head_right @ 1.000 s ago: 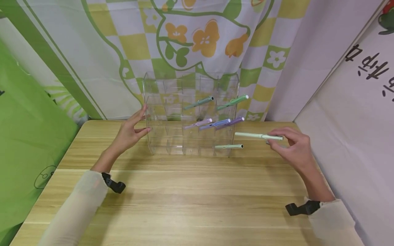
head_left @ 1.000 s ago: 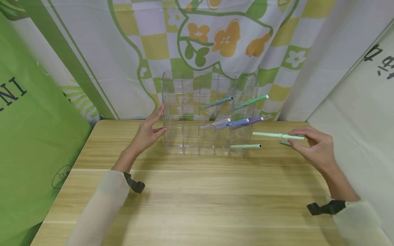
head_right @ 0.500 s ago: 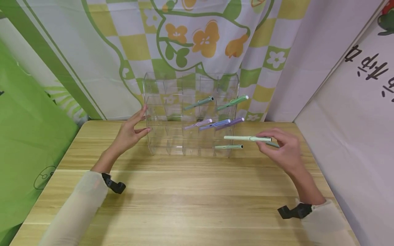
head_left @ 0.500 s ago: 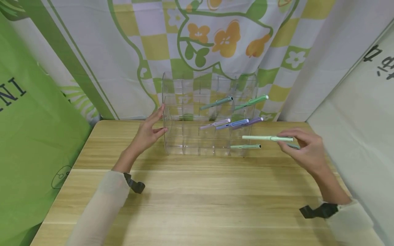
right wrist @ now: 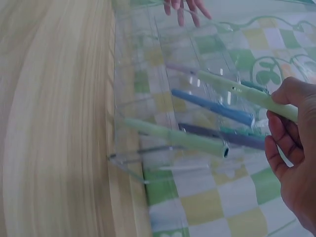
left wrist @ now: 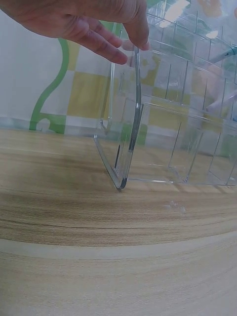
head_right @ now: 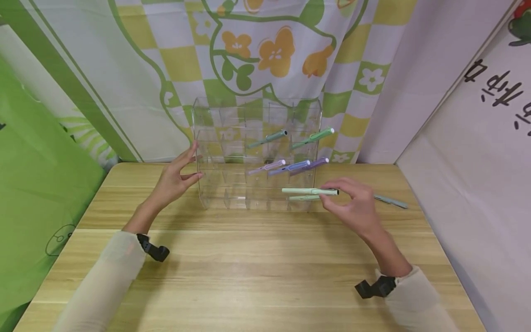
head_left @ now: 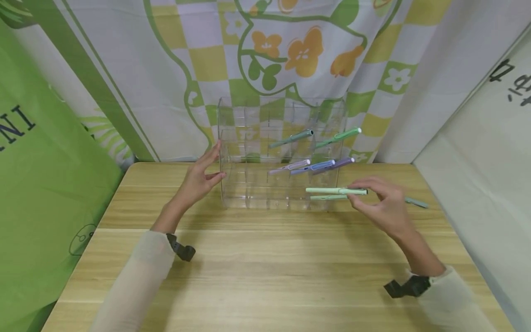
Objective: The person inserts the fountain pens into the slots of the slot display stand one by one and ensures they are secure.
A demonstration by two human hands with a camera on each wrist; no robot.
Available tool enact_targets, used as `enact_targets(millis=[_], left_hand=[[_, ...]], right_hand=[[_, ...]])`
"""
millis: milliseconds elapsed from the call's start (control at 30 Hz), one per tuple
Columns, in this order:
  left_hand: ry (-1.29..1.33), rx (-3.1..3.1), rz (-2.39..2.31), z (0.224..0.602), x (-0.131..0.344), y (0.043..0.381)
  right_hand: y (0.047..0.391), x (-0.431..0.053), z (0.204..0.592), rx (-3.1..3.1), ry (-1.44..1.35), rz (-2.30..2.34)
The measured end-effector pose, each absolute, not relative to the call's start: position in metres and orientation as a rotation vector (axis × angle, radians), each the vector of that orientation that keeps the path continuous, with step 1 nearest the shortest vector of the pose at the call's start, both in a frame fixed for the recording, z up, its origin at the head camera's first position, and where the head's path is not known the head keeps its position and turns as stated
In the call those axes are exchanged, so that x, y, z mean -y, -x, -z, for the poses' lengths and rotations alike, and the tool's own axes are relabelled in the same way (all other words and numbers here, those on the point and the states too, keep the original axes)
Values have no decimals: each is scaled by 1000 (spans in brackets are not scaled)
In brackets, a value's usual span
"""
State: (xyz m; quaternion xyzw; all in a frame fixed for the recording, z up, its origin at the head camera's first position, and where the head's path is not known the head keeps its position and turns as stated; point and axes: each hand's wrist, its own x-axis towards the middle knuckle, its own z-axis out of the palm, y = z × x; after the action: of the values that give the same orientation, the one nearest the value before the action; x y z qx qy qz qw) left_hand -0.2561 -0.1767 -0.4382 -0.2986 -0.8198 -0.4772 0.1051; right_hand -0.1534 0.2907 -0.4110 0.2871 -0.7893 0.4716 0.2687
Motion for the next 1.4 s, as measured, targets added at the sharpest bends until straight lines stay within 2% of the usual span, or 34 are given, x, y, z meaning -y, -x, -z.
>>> enact_targets(millis=[800,1400], left_hand=[[875,2419,1440,441,177,257],[870,2421,1439,438,177,254]], right_hand=[[151,-237,440,2141,-615,-1077],[154,-221,470,2137,-473,-1109]])
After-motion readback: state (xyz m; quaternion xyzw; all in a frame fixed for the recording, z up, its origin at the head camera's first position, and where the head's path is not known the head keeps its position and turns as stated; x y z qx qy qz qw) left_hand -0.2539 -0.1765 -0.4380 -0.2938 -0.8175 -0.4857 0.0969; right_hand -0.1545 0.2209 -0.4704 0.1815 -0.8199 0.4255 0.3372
